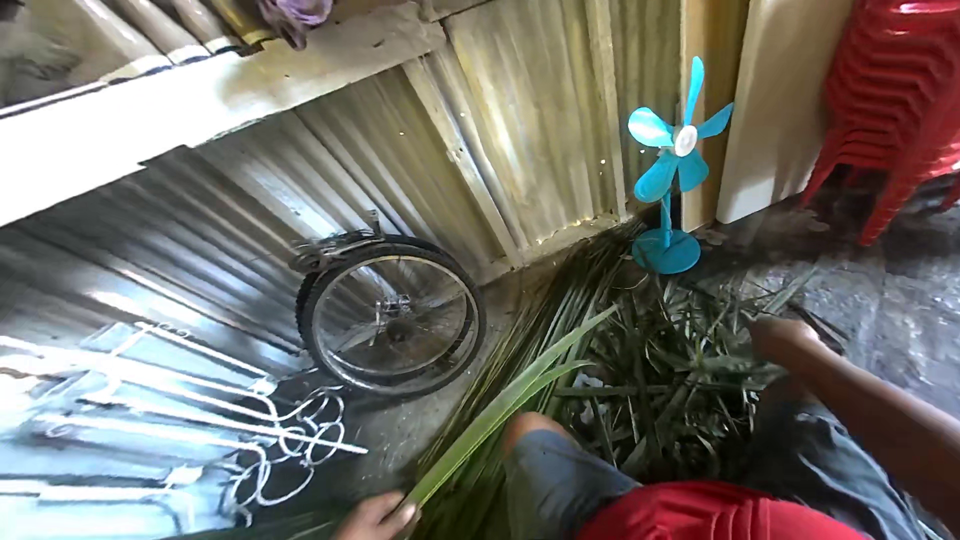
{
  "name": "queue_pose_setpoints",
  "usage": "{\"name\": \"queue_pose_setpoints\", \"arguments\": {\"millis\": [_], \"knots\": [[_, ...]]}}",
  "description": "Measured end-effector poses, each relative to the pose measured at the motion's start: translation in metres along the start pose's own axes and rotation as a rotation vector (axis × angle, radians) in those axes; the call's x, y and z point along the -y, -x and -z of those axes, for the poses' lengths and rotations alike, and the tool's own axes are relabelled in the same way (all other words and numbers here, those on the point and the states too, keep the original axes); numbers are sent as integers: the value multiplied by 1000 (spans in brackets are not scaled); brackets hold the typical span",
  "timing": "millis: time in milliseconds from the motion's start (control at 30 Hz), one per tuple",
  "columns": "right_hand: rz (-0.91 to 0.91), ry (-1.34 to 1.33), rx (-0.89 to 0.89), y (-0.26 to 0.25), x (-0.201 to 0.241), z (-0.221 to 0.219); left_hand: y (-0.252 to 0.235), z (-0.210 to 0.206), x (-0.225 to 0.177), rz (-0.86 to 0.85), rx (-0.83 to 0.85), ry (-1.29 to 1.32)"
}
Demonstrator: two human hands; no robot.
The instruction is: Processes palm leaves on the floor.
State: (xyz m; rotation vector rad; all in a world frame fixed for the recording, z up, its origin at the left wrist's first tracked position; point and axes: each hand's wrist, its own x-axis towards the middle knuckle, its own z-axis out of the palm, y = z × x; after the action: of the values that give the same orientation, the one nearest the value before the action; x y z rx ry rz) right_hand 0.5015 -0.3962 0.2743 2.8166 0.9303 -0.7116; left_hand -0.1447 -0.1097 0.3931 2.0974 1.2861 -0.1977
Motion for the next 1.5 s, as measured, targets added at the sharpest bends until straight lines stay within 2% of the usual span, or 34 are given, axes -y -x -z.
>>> {"name": "queue_pose_setpoints", "arguments": {"millis": [100,167,233,333,400,500,600,800,967,1200,1333,1400,1500], "knots": [[14,269,138,18,41,-12,-35,-26,-27,3,16,2],[122,286,157,37,52,-1,-49,-42,-51,-6,5,8],[341,149,135,54,56,20,-62,-56,-77,-31,-31,-4],[766,-309,164,68,68,28,-76,-76,-121,-95,-90,-24],[881,-600,231,95,91,18,-79,-91,-154,-162,-160,-41],[833,-902,337,132,127,-6,-76,-110,-203,-178,-223,-103],[734,-1148,490,143,154,-25,-72,-125,-239,-125,-229,-148],[652,-1365,588,143,161,-34,-68,-146,-268,-127,-261,-306],[622,-1454,559,144,160,-34,-70,-160,-267,-264,-379,-245],[679,-1450,468,141,160,-33,-82,-164,-260,-255,-247,132],[838,-1336,472,138,149,-23,-84,-160,-252,-305,-165,472],[859,-1267,420,137,147,-22,-86,-159,-250,-306,-168,468],[821,-1275,396,137,147,-25,-82,-160,-257,-251,-225,260]]}}
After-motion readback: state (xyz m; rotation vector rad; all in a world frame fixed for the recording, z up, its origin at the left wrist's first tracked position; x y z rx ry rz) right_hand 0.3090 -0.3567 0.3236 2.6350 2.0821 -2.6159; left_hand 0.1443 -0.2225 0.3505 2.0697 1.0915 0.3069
